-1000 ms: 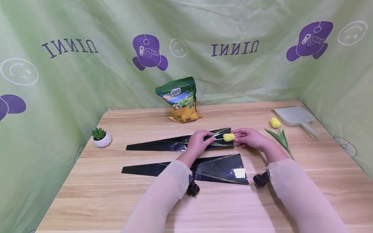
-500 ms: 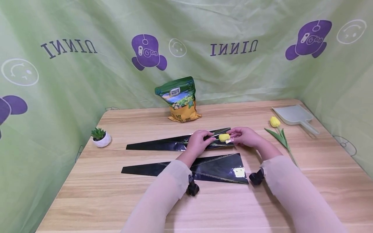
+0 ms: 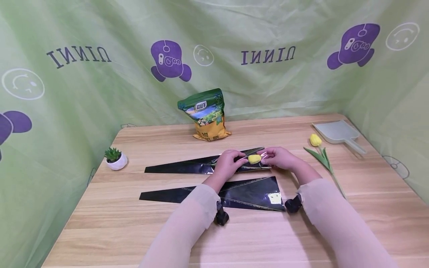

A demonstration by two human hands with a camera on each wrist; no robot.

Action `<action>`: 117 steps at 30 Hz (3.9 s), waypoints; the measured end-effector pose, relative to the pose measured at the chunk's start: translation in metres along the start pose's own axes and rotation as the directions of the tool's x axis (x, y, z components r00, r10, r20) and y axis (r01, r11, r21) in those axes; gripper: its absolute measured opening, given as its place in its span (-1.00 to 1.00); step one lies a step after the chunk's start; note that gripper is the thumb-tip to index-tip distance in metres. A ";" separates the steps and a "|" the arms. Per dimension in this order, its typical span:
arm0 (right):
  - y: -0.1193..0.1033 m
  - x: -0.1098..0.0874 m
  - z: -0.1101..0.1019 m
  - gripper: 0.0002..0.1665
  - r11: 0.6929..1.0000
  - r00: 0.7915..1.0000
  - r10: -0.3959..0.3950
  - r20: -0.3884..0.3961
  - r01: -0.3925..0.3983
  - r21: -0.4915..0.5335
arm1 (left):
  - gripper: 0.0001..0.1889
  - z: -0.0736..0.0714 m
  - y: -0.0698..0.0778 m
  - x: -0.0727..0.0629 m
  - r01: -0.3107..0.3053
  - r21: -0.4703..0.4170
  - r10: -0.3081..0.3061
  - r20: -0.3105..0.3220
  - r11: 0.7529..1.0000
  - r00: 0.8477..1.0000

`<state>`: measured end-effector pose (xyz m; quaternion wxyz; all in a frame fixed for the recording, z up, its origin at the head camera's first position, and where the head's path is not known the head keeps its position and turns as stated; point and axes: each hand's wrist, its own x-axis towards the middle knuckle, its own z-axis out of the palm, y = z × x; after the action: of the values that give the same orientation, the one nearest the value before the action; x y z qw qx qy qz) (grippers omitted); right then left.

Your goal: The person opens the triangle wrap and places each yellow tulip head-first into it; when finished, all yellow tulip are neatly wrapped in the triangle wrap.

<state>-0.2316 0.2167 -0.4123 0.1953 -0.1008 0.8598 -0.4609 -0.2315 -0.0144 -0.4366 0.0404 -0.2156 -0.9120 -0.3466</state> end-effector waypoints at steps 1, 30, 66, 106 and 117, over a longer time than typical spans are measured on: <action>0.000 -0.002 0.000 -0.42 1.000 1.000 0.001 -0.004 -0.001 -0.003 | -0.70 0.000 0.000 0.000 -0.005 0.002 0.005 0.001 1.000 1.000; 0.022 -0.124 -0.052 -0.44 0.986 0.927 -0.062 -0.370 0.000 -0.166 | -0.60 -0.015 -0.006 -0.006 -0.077 0.007 0.077 -0.036 0.997 0.996; 0.097 -0.157 -0.066 -0.24 0.972 0.894 0.199 -0.401 -0.233 -0.038 | -0.51 0.020 0.038 -0.069 -0.200 0.083 0.177 0.231 0.976 0.957; 0.071 -0.148 -0.061 -0.80 0.977 0.888 0.122 -0.443 -0.028 0.213 | -0.72 0.016 0.035 -0.067 -0.184 -0.024 0.185 0.099 0.983 0.978; 0.045 -0.134 -0.048 -0.69 0.775 0.870 0.018 -0.493 0.299 0.556 | -0.71 0.017 0.032 -0.066 -0.176 -0.036 0.179 0.087 0.984 0.980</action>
<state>-0.1304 0.3256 -0.3933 -0.0340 0.0178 0.6720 -0.7396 -0.1571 -0.0067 -0.4446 0.0268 -0.3122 -0.8850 -0.3444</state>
